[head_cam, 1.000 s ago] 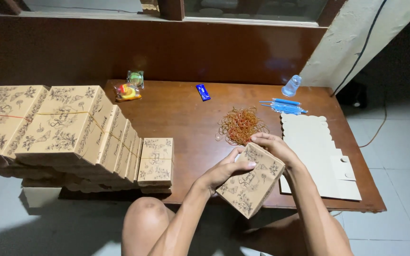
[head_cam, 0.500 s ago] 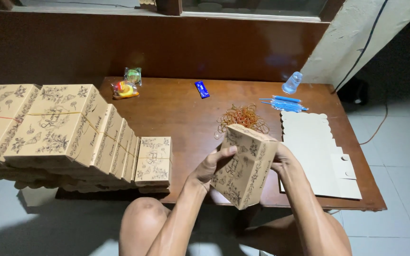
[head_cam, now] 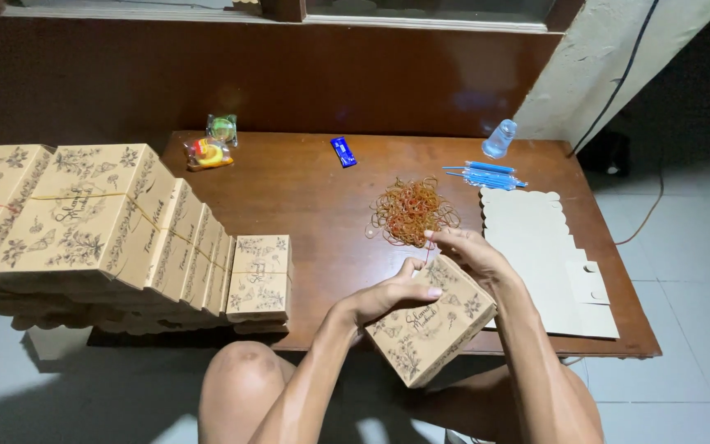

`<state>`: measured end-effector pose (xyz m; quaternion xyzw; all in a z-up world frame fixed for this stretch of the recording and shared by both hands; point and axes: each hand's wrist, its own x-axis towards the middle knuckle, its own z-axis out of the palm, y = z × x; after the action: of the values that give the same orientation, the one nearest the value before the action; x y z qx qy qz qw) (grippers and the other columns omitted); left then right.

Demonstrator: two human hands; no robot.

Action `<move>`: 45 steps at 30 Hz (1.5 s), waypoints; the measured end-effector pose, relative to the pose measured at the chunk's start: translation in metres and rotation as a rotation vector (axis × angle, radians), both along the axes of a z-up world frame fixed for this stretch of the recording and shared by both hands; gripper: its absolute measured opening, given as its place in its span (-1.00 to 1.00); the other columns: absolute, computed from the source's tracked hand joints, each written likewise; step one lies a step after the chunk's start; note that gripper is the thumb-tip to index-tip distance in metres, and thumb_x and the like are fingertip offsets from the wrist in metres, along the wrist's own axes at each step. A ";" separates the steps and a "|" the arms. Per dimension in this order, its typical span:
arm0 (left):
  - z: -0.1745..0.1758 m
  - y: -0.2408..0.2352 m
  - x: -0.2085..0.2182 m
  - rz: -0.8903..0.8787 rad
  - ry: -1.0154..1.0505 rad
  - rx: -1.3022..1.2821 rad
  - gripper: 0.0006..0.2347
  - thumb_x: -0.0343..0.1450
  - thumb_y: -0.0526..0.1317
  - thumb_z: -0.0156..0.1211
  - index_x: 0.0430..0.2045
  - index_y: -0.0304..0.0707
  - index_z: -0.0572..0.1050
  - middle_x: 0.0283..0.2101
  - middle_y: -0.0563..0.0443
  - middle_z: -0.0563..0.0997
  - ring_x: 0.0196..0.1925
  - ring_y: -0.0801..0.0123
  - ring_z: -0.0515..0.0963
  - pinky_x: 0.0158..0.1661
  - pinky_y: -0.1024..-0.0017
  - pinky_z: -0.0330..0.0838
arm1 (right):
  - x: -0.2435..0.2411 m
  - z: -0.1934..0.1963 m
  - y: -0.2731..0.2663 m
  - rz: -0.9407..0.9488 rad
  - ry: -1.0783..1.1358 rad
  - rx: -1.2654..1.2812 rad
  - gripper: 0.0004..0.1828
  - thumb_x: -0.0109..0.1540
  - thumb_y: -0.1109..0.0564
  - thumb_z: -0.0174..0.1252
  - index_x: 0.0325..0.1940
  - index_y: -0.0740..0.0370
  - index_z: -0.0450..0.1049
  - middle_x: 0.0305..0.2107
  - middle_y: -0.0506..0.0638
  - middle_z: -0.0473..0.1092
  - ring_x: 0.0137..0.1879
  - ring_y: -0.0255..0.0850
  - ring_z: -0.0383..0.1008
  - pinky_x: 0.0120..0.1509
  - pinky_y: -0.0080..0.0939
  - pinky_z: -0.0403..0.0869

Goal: Folding cardboard sheets into boxes, placing a small item inside, and securing the box with a rubber band.

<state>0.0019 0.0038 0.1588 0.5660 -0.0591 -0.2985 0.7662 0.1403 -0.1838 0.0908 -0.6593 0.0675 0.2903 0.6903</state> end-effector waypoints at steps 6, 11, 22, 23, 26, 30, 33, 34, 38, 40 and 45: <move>-0.003 -0.009 0.000 0.068 0.110 0.092 -0.44 0.29 0.12 0.31 -0.10 -0.29 0.21 0.02 -0.51 0.37 0.15 -0.07 0.36 0.16 0.11 0.27 | -0.021 0.033 0.003 0.028 -0.234 -0.238 -0.47 0.09 0.02 0.51 -0.70 0.15 0.25 -0.78 -0.12 0.05 -0.67 -0.40 0.08 -0.56 -0.51 0.00; -0.033 -0.020 0.014 0.172 0.230 0.009 -0.47 0.27 0.04 0.40 -0.10 -0.31 0.28 -0.03 -0.44 0.41 0.03 0.03 0.47 0.05 0.13 0.40 | -0.021 0.036 -0.004 0.017 -0.314 -0.295 -0.48 0.02 0.05 0.54 -0.71 0.20 0.27 -0.83 -0.08 0.11 -0.69 -0.36 0.19 -0.63 -0.50 0.11; -0.072 -0.022 0.020 0.222 0.252 -0.159 -0.48 0.30 -0.04 0.48 -0.07 -0.45 0.35 -0.20 -0.41 0.55 -0.19 0.05 0.63 -0.20 0.13 0.58 | -0.021 0.040 0.006 0.062 -0.306 -0.369 -0.62 0.00 0.08 0.51 -0.66 0.21 0.41 -0.82 -0.07 0.18 -0.61 -0.38 0.10 -0.51 -0.42 0.07; -0.066 -0.019 0.016 0.224 0.244 -0.117 -0.46 0.29 -0.01 0.49 -0.08 -0.43 0.34 -0.20 -0.39 0.54 -0.19 0.06 0.62 -0.19 0.14 0.58 | -0.019 0.033 0.003 0.131 -0.265 -0.300 -0.70 0.07 0.09 0.42 -0.62 0.19 0.43 -0.74 -0.09 0.23 -0.53 -0.35 0.17 -0.42 -0.40 0.15; -0.060 -0.009 0.028 0.224 0.184 -0.051 -0.44 0.28 0.02 0.51 -0.08 -0.40 0.34 -0.22 -0.33 0.55 -0.21 0.10 0.62 -0.20 0.20 0.60 | 0.014 0.010 -0.001 0.218 -0.183 -0.124 -0.81 0.13 0.13 0.31 -0.53 0.18 0.48 -0.68 -0.14 0.27 -0.50 -0.36 0.27 -0.35 -0.41 0.26; -0.057 -0.010 0.035 0.315 0.162 -0.078 -0.44 0.27 0.00 0.50 -0.05 -0.36 0.33 -0.22 -0.23 0.57 -0.20 0.18 0.63 -0.20 0.28 0.59 | 0.052 -0.034 -0.004 0.239 -0.083 0.029 -0.83 0.19 0.06 0.22 -0.34 0.21 0.53 -0.60 -0.19 0.33 -0.43 -0.40 0.40 -0.28 -0.43 0.37; -0.058 -0.006 0.027 0.342 0.099 -0.088 -0.41 0.26 -0.08 0.54 0.02 -0.41 0.32 -0.21 -0.29 0.55 -0.22 0.11 0.63 -0.17 0.19 0.62 | 0.016 0.009 0.018 0.181 -0.034 -0.092 -0.80 0.11 0.07 0.30 -0.46 0.21 0.47 -0.64 -0.16 0.20 -0.47 -0.36 0.27 -0.36 -0.37 0.22; -0.043 -0.005 0.025 0.338 0.105 -0.084 -0.41 0.26 -0.08 0.54 0.02 -0.41 0.32 -0.21 -0.29 0.55 -0.22 0.11 0.63 -0.17 0.19 0.62 | 0.032 -0.011 0.014 0.177 -0.028 -0.089 -0.80 0.11 0.07 0.30 -0.46 0.21 0.47 -0.64 -0.16 0.20 -0.47 -0.36 0.27 -0.36 -0.37 0.22; -0.029 -0.004 0.024 0.420 0.129 -0.115 -0.50 0.25 -0.12 0.50 0.02 -0.38 0.49 -0.17 -0.17 0.63 -0.17 0.23 0.67 -0.15 0.26 0.63 | 0.064 -0.085 -0.001 0.290 -0.116 -0.181 -0.67 0.20 0.01 0.24 -0.12 0.31 0.58 -0.27 0.20 0.52 -0.10 -0.03 0.49 0.06 -0.04 0.45; -0.032 0.003 0.027 0.468 0.157 -0.130 -0.52 0.27 -0.11 0.49 0.01 -0.36 0.52 -0.18 -0.19 0.64 -0.18 0.21 0.69 -0.17 0.25 0.64 | 0.076 -0.118 -0.002 0.179 -0.008 -0.081 -0.56 0.20 -0.02 0.29 0.06 0.29 0.58 -0.22 0.14 0.56 -0.15 -0.06 0.58 -0.04 -0.09 0.51; 0.000 0.026 0.018 0.823 0.341 -0.255 -0.45 0.30 -0.02 0.42 0.09 -0.42 0.47 -0.10 -0.30 0.61 -0.10 0.06 0.66 -0.06 0.05 0.58 | 0.097 -0.140 0.004 0.153 -0.527 -0.752 -0.68 0.20 -0.23 0.29 -0.49 -0.06 0.67 -0.62 0.00 0.50 -0.30 0.00 0.57 -0.17 -0.13 0.45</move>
<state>0.0202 0.0297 0.1584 0.3865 0.2612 -0.0489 0.8832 0.2375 -0.1795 -0.0491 -0.9182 -0.0586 0.1182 0.3734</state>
